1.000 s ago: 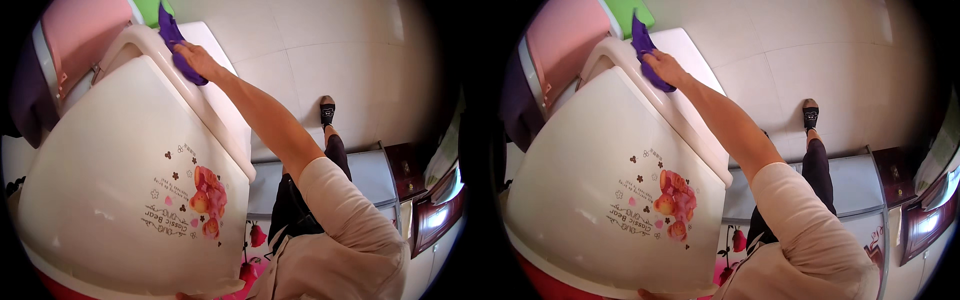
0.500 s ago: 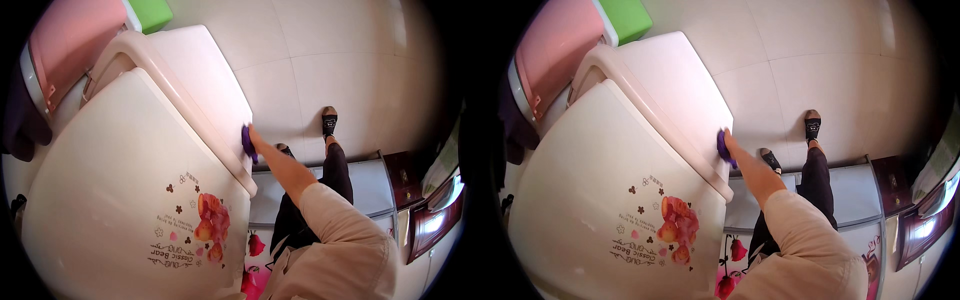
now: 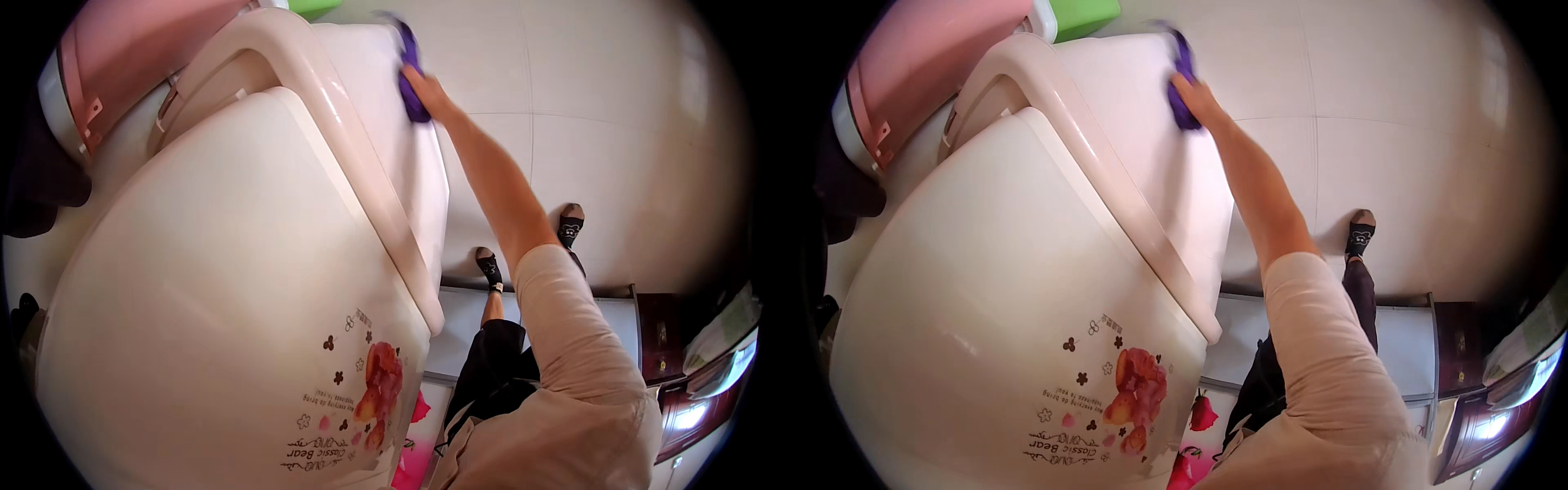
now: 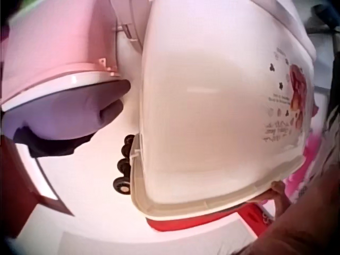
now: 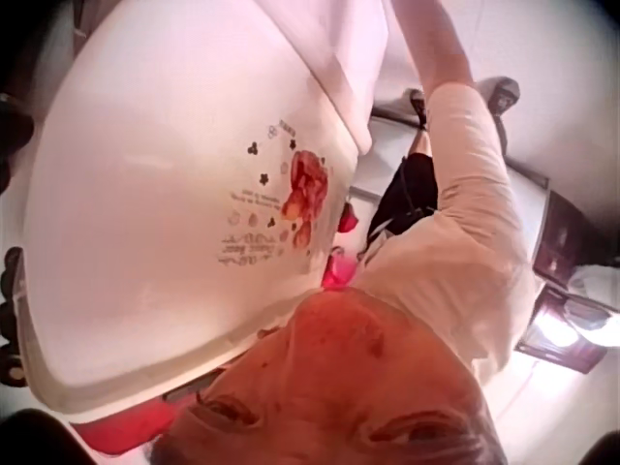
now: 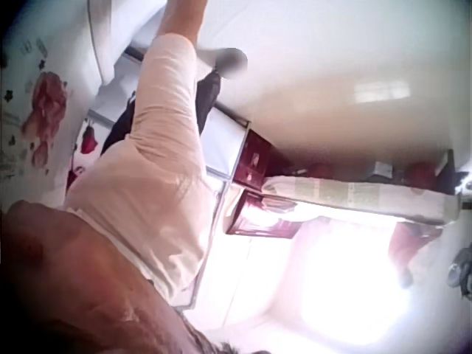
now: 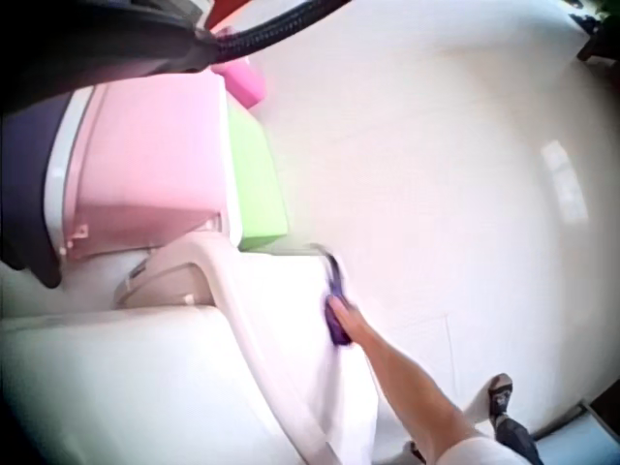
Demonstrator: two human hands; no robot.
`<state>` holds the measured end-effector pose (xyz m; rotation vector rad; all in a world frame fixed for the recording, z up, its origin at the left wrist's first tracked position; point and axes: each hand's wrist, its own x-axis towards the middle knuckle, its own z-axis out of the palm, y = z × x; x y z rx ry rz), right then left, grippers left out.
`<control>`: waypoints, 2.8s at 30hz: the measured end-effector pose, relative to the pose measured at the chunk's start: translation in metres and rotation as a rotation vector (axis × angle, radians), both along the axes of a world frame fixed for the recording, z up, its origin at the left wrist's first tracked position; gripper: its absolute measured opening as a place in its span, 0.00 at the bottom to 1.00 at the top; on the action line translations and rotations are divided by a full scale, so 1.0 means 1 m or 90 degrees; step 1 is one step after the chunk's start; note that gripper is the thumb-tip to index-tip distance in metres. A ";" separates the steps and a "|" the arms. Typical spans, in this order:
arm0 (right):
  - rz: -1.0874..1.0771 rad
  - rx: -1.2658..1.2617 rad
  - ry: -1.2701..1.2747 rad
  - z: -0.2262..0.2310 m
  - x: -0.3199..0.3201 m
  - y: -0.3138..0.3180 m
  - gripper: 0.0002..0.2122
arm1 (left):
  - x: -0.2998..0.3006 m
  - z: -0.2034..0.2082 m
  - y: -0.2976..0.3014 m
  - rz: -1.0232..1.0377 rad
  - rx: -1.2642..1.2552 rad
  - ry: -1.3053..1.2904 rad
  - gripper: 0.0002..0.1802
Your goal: The person wipes the exterior surfaces of several plastic storage bins and a suitcase using a purple cloth, moving items aside to reach each lid and side.
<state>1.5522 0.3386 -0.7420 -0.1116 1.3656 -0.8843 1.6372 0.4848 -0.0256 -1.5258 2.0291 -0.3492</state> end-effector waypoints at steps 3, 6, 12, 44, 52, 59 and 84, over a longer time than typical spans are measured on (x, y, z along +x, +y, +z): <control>-0.087 0.258 -0.161 -0.037 0.086 0.183 0.41 | 0.001 -0.002 -0.001 0.009 0.001 0.005 0.36; -0.172 0.474 -0.467 0.018 0.164 0.299 0.31 | -0.004 0.001 0.000 0.011 0.000 -0.023 0.37; -0.081 0.497 -0.255 -0.032 0.108 0.273 0.29 | 0.005 -0.010 0.002 0.000 0.000 0.043 0.37; 0.069 -0.133 -0.617 0.528 -0.123 0.241 0.32 | 0.026 0.011 0.029 -0.049 -0.109 0.450 0.42; 0.020 -0.309 -0.471 0.711 -0.116 0.290 0.27 | -0.008 0.031 0.093 0.050 -0.035 0.820 0.40; 0.171 -0.479 -0.133 0.802 -0.037 0.358 0.26 | 0.015 0.074 0.259 0.098 0.286 1.561 0.68; 0.773 -1.053 0.701 0.738 0.172 0.355 0.17 | 0.197 -0.060 0.295 0.546 -0.771 1.592 0.28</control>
